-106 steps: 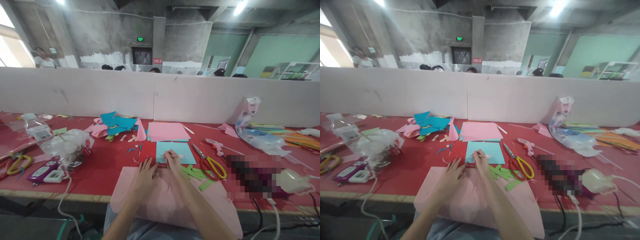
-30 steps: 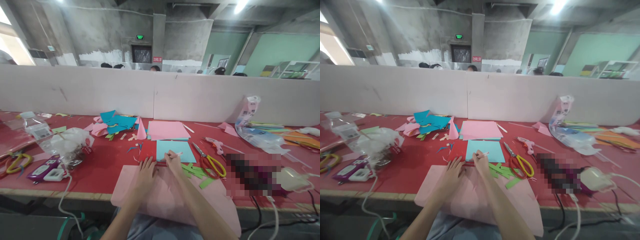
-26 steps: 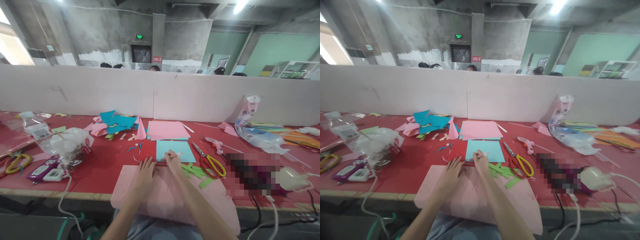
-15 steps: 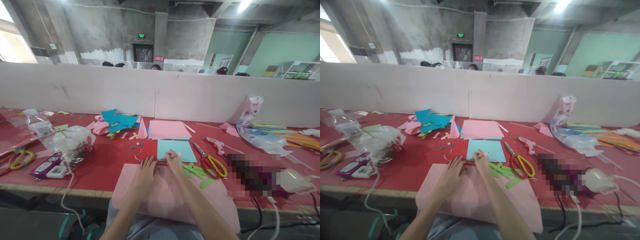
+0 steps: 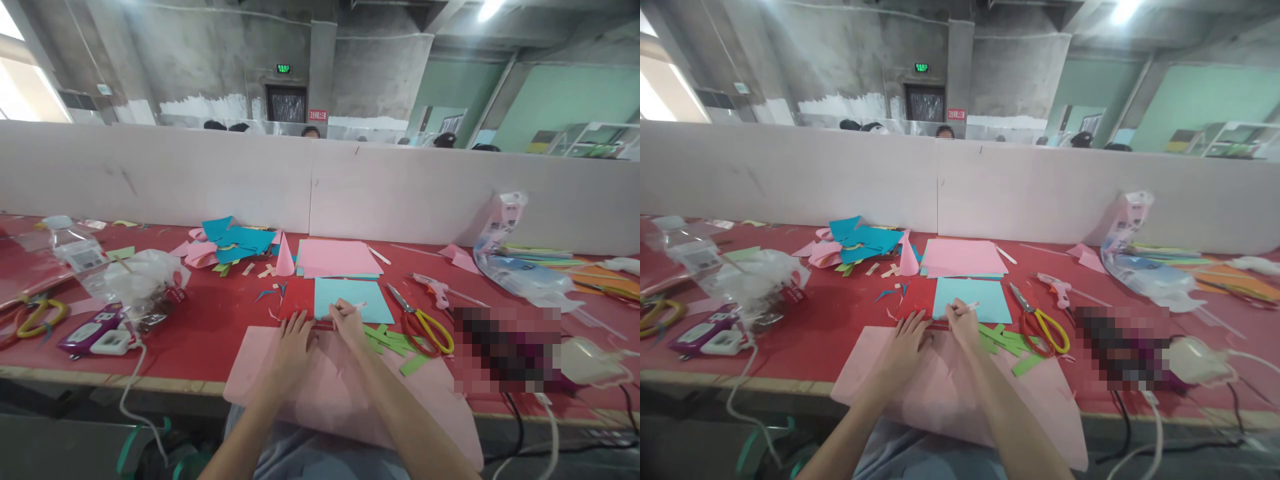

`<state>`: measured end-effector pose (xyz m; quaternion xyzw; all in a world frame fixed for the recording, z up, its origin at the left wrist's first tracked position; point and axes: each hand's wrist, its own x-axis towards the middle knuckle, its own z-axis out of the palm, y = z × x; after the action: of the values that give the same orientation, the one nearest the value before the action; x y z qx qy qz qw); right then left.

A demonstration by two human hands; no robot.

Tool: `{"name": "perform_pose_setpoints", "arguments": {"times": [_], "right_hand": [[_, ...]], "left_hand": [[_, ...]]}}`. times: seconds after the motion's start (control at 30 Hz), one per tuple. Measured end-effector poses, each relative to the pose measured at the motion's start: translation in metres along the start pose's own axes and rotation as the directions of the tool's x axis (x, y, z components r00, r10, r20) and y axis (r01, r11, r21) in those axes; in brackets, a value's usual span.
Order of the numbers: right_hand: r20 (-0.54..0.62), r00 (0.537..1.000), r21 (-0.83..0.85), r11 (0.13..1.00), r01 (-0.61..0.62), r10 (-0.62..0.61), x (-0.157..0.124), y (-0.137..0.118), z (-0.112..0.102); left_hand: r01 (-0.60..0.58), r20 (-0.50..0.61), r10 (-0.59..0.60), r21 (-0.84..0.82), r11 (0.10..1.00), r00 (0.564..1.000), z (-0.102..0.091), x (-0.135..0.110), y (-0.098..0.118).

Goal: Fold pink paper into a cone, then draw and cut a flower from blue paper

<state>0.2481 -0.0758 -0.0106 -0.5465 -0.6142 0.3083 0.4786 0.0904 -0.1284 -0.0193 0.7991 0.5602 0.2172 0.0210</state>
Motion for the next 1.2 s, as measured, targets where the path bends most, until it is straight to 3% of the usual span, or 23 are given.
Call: {"name": "perform_pose_setpoints", "arguments": {"times": [0.5,0.73,0.9,1.2], "right_hand": [[-0.012,0.999,0.175,0.984,-0.029,0.032,0.003,0.000,-0.001],[-0.162,0.985,0.106,0.994,-0.033,0.050,0.002,0.001,-0.004],[-0.074,0.997,0.021,0.999,-0.035,0.037,0.001,0.001,-0.004],[-0.032,0.998,-0.013,0.998,-0.055,0.054,0.000,0.000,-0.002]], "left_hand": [[0.002,0.015,-0.002,0.043,0.999,1.000,-0.004,0.001,0.002],[0.020,0.037,-0.021,0.044,0.999,0.999,-0.008,0.000,0.005],[0.004,-0.004,-0.004,0.043,0.999,1.000,0.000,0.000,0.001],[-0.011,-0.019,0.013,0.063,0.998,1.000,0.005,0.000,-0.002]]}}
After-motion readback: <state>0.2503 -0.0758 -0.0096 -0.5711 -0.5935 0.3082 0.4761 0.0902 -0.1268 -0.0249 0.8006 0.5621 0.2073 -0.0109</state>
